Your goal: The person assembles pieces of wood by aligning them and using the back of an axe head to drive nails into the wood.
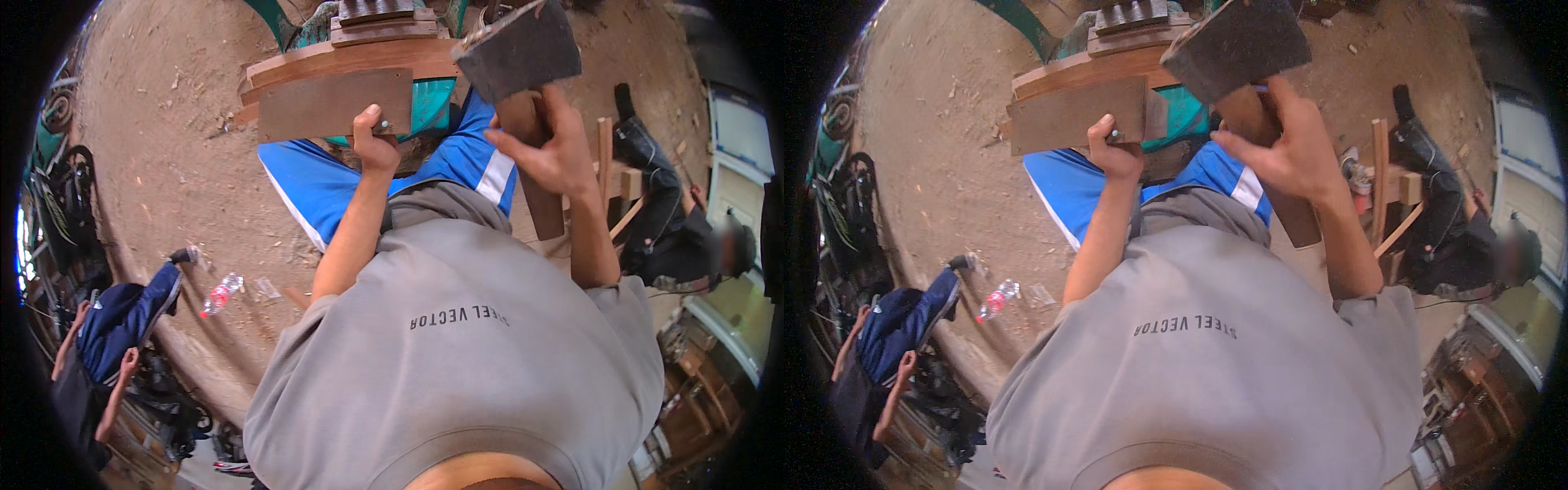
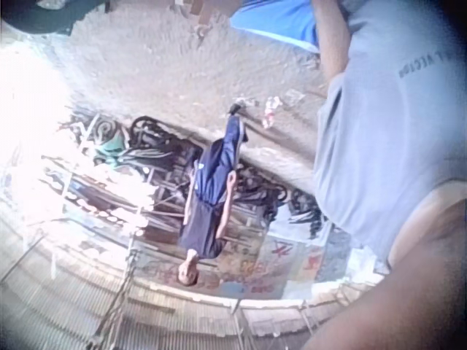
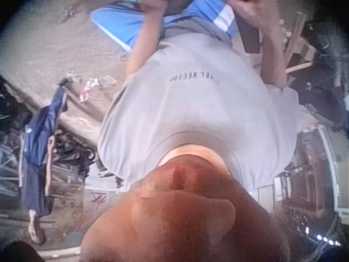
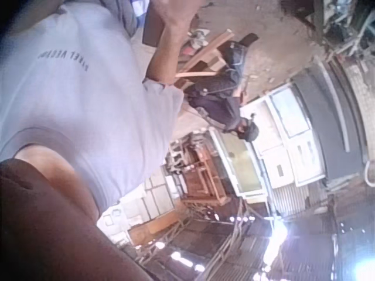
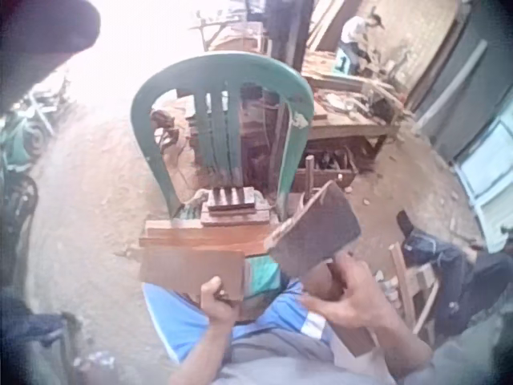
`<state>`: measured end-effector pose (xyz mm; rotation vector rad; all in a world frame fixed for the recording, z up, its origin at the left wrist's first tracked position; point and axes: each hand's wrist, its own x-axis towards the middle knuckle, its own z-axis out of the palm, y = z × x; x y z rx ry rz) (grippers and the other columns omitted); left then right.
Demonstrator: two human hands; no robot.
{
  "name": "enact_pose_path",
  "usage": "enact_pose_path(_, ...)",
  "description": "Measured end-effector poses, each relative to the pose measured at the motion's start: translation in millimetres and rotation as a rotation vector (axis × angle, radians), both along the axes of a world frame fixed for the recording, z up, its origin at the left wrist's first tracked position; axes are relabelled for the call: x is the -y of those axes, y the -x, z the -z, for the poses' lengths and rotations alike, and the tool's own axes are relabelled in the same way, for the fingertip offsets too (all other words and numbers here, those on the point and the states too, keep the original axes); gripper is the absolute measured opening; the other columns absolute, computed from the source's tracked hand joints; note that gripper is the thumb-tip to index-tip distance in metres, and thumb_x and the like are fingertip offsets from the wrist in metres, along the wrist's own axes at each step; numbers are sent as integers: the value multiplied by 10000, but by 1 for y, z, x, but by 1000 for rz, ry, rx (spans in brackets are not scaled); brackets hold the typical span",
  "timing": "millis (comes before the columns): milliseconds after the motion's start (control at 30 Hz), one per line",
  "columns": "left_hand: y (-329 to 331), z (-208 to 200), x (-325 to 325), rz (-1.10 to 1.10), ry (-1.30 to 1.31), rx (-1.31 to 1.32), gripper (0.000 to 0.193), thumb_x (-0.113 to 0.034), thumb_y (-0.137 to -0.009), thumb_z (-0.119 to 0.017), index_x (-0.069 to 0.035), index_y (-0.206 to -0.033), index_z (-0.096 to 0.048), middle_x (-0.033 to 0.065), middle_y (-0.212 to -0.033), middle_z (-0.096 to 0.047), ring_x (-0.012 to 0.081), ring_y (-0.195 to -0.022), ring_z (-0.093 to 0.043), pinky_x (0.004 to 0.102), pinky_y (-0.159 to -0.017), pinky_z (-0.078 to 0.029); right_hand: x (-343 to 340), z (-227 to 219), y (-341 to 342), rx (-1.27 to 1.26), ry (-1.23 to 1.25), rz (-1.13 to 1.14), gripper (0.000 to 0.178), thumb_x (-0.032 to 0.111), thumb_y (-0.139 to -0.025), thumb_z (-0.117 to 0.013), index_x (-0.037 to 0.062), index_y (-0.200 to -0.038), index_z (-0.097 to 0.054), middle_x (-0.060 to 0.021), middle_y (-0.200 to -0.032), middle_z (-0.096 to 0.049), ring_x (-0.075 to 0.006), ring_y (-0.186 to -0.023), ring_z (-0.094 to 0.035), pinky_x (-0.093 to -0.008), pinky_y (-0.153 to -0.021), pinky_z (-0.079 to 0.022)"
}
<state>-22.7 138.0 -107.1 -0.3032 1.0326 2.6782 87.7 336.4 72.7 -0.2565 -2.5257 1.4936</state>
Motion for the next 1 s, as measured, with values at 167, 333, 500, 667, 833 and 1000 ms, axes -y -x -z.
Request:
enact_pose_path(167,-2,6,-7,-24,14,-106,240,-139,-829,-627,-19,-1036,-640,77,-1000,-643,206,-931,-641,360,-867,-523,27,-39,-6,290,-165,-171,549,89,-832,-816,-22,-1293,-540,-246,-1022,-717,-388,-949,-736,-413,-802,-561)
enact_pose_path(333,-10,-6,-15,-21,134,-272,251,-114,-867,-667,13,-1081,-636,79,-1027,-670,192,-916,-644,345,-841,-521,42,-42,-7,288,-340,-294,570,58,-870,-783,2,-1360,-499,-226,-1014,-715,-417,-953,-704,-427,-801,-542)
enact_pose_path(500,-14,-14,-16,-45,142,-322,276,-35,-871,-707,6,-1131,-623,78,-1051,-684,179,-911,-667,329,-823,-545,60,-56,-1,390,-413,-273,593,105,-897,-797,4,-1395,-492,-165,-1115,-681,-271,-1067,-678,-383,-887,-552)
enact_pose_path(667,-8,-23,-11,-21,93,-296,247,-43,-873,-714,6,-1103,-636,76,-1022,-694,165,-911,-673,326,-808,-554,66,-46,-6,410,-311,-187,602,63,-916,-753,-8,-1422,-434,-245,-1154,-700,-383,-1046,-704,-386,-893,-534)
enact_pose_path(833,-7,-23,-17,-78,121,-368,197,-49,-873,-713,4,-1054,-654,70,-975,-703,161,-864,-680,329,-772,-555,71,-51,-3,350,-387,-172,613,54,-913,-750,3,-1420,-409,-229,-1097,-720,-352,-1028,-729,-384,-845,-553)
enact_pose_path(1000,-6,-29,-20,-114,113,-459,111,-63,-863,-704,4,-947,-678,56,-855,-706,194,-756,-682,344,-706,-542,83,-56,-11,104,-188,66,457,43,-930,-747,-49,-1306,-503,-153,-1054,-712,-191,-994,-693,-332,-846,-556)
